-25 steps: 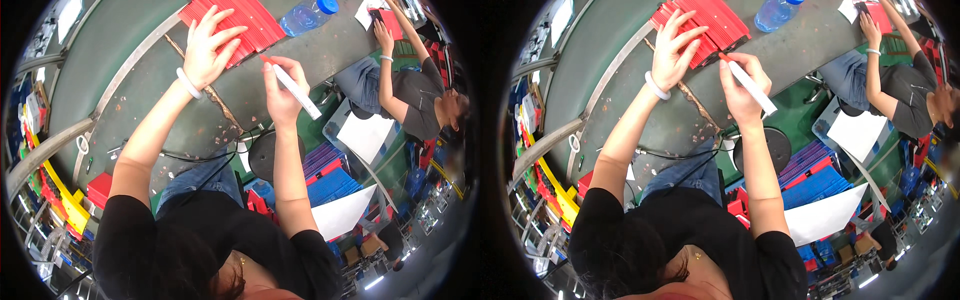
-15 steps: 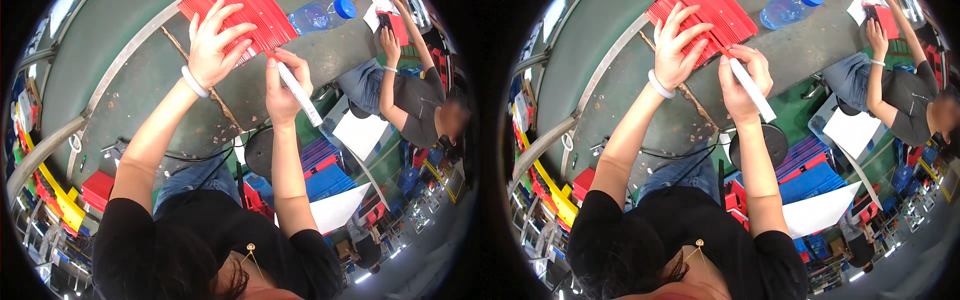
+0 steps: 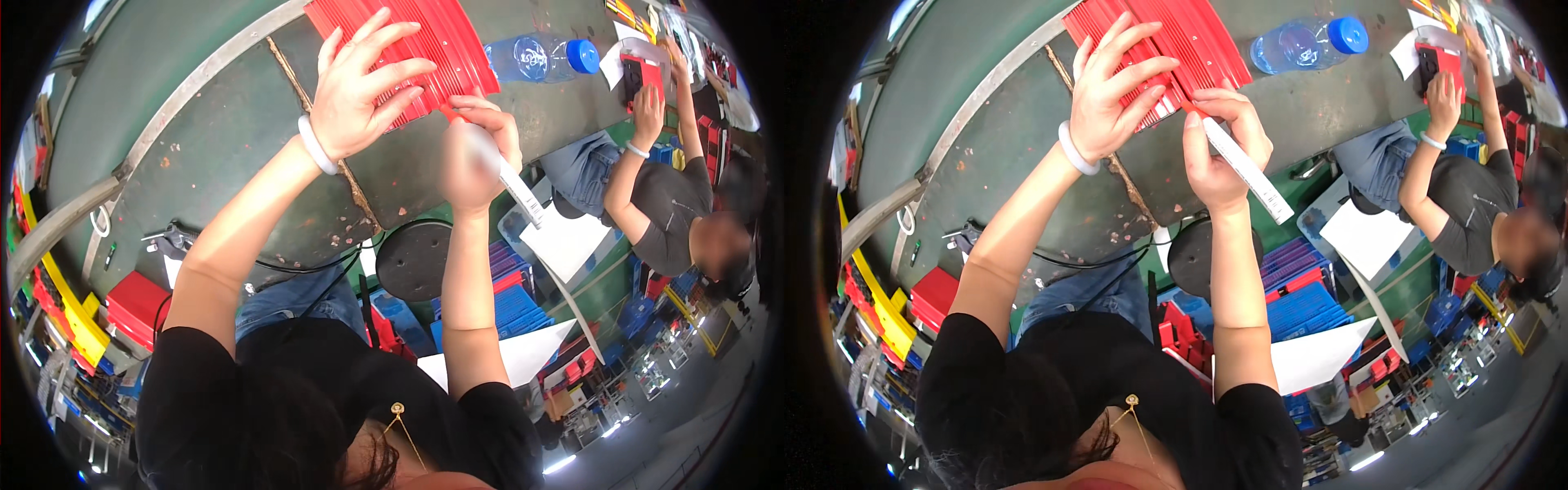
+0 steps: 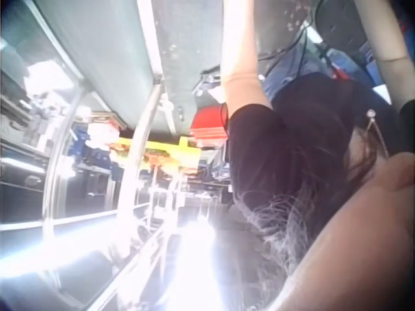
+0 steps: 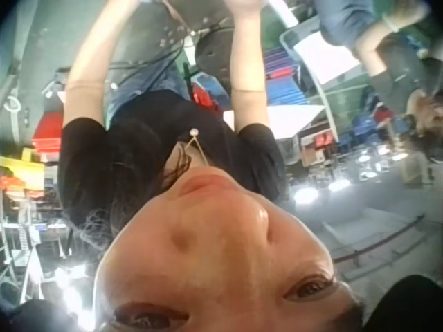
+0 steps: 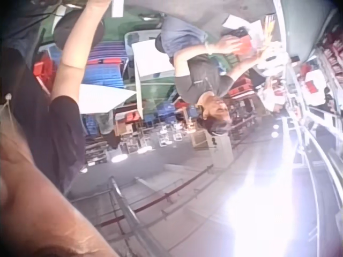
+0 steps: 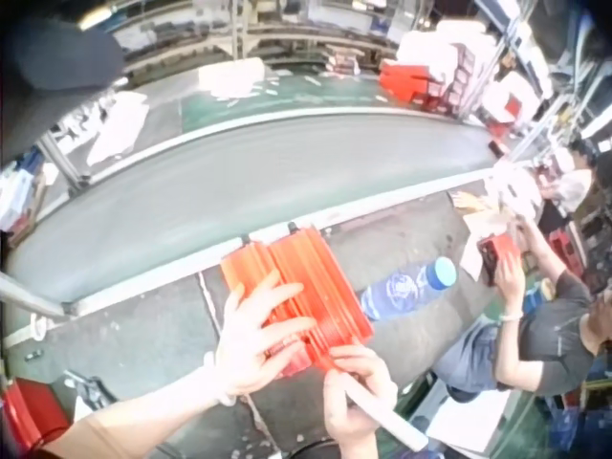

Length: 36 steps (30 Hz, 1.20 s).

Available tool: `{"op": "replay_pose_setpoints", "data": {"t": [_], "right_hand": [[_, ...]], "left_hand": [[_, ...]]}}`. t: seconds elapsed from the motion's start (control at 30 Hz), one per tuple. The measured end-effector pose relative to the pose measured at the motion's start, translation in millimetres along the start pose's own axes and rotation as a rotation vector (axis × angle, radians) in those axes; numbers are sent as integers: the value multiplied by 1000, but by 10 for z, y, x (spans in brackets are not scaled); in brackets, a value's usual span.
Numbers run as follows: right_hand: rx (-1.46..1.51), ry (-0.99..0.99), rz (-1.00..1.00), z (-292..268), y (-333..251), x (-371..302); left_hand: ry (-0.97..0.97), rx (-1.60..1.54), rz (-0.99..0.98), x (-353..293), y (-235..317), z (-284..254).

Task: Cleaning, inspecting, and labeling red electronic device housings on an assembly line.

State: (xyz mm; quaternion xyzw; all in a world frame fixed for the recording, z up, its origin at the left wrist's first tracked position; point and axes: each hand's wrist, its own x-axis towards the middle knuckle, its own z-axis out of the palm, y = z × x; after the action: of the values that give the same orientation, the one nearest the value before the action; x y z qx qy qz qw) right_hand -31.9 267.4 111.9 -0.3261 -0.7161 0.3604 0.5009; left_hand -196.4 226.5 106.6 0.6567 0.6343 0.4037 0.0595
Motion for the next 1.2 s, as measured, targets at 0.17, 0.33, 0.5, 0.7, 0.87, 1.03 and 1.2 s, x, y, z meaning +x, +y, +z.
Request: {"op": "replay_pose_setpoints", "data": {"t": [0.17,0.33,0.5,0.7,0.87,1.03,1.2], "right_hand": [[51,-71,133,-97,-52,107],[-16,-176,-1,-109,1,172],[-19,-145,43,-120,-12,180],[-10,-132,79,-106,2,148],[-16,-119,22,-94,36,141],[-81,-179,11,-127,56,146],[84,-133,97,-157,21,129]], "left_hand": [[1,-15,-13,-2,-4,-12],[595,-29,581,30,-606,522],[500,-1,509,3,-541,489],[480,-21,481,-4,-520,468],[455,-32,451,-9,-486,450],[459,-61,441,-7,-499,451],[481,-83,451,-7,-496,477]]}}
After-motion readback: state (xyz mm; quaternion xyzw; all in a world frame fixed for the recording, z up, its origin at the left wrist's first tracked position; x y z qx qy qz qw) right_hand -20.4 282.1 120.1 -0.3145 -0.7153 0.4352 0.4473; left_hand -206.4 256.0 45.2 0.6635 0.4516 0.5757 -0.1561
